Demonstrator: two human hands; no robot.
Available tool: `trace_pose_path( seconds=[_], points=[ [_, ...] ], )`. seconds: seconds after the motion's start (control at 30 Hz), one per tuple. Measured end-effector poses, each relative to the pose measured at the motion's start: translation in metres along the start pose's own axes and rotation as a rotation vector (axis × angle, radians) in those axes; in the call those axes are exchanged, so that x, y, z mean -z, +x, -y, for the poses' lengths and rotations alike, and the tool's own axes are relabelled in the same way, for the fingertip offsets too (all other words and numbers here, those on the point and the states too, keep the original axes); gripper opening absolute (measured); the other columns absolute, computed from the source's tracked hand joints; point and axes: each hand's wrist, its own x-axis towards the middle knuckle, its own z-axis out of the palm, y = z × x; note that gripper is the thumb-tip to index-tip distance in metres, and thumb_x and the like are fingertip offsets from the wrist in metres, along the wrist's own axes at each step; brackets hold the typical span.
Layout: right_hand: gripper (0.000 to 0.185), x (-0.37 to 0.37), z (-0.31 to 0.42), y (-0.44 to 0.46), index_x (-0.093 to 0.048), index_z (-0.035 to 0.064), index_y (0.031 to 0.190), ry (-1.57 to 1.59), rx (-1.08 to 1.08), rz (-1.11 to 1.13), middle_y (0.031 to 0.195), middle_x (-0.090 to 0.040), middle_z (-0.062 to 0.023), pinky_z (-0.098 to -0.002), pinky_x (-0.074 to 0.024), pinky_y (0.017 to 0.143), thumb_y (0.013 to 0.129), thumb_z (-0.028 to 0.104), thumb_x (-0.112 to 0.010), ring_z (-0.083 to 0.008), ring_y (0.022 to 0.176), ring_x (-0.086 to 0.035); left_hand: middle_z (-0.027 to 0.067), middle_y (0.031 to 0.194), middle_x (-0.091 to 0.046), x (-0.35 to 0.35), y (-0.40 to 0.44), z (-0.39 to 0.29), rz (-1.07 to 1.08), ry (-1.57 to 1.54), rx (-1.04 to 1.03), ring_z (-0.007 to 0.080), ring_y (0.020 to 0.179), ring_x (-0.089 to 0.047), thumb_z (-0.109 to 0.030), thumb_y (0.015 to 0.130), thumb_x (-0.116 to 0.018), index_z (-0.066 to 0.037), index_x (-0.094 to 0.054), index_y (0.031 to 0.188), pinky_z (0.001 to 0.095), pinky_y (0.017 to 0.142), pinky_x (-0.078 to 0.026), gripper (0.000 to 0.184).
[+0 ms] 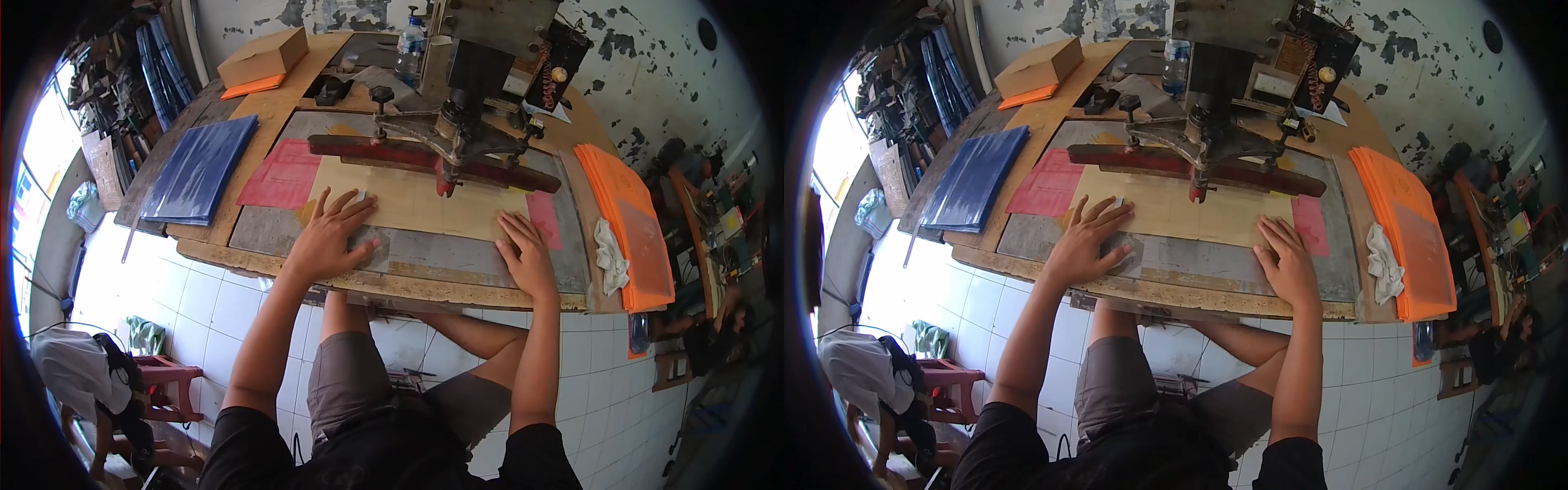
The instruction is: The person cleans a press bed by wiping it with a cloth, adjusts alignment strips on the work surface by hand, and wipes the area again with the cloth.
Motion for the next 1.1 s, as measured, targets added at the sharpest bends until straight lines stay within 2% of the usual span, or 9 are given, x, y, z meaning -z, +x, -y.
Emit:
trace_pose_path(
  seconds=[0.17, 0.27, 0.37, 0.63, 1.1],
  points=[
    [0.048, -0.002, -0.0015, 0.0003, -0.066, 0.009, 0.153, 0.002, -0.011, 0.008, 0.163, -0.061, -0.0077, -0.0482, -0.0351, 0.131, 0.109, 0.028, -0.068, -0.0314, 0.157, -0.049, 0.0073, 0.166, -0.058, 0.0013, -0.0006, -0.0012, 0.003, 0.001, 0.006, 0.0336, 0.163, -0.039, -0.054, 0.102, -0.064, -0.006, -0.064, 0.155, 0.0613, 0.139, -0.012, 0.071],
    [0.048, -0.0017, -0.0002, 0.0002, -0.066, 0.0089, 0.153, 0.009, -0.016, -0.004, 0.163, -0.062, -0.0076, -0.0483, -0.0348, 0.131, 0.109, 0.028, -0.068, -0.0313, 0.157, -0.049, 0.0062, 0.171, -0.052, 0.0031, -0.0006, -0.0027, 0.03, -0.01, 0.014, 0.0325, 0.165, -0.036, -0.047, 0.1, -0.066, -0.008, -0.063, 0.156, 0.0607, 0.139, -0.009, 0.068],
    [0.046, -0.0007, 0.0015, -0.0006, -0.068, 0.008, 0.15, 0.011, -0.01, -0.036, 0.161, -0.063, -0.008, -0.0481, -0.0359, 0.131, 0.108, 0.026, -0.069, -0.0314, 0.155, -0.051, 0.0061, 0.171, -0.052, 0.002, -0.0009, -0.0023, 0.007, -0.013, 0.006, 0.0326, 0.164, -0.037, -0.046, 0.1, -0.067, -0.008, -0.064, 0.154, 0.0603, 0.139, -0.01, 0.067],
    [0.042, -0.0013, -0.0013, -0.0014, -0.074, 0.0062, 0.142, 0.032, 0.004, -0.069, 0.151, -0.07, -0.01, -0.0479, -0.0401, 0.126, 0.104, 0.024, -0.074, -0.0314, 0.148, -0.058, 0.0061, 0.167, -0.058, 0.0028, -0.0018, -0.0031, -0.002, -0.029, 0.018, 0.0325, 0.162, -0.041, -0.046, 0.101, -0.069, -0.008, -0.069, 0.149, 0.0594, 0.138, -0.015, 0.062],
    [0.043, 0.001, -0.001, -0.0004, -0.073, 0.0061, 0.142, 0.036, -0.012, -0.054, 0.154, -0.069, -0.0083, -0.0485, -0.0404, 0.126, 0.104, 0.026, -0.074, -0.0307, 0.15, -0.056, 0.0056, 0.164, -0.061, 0.0043, 0.0004, -0.0061, -0.026, -0.048, 0.041, 0.0316, 0.159, -0.046, -0.045, 0.101, -0.071, -0.009, -0.07, 0.148, 0.0597, 0.137, -0.019, 0.059]
  ],
)
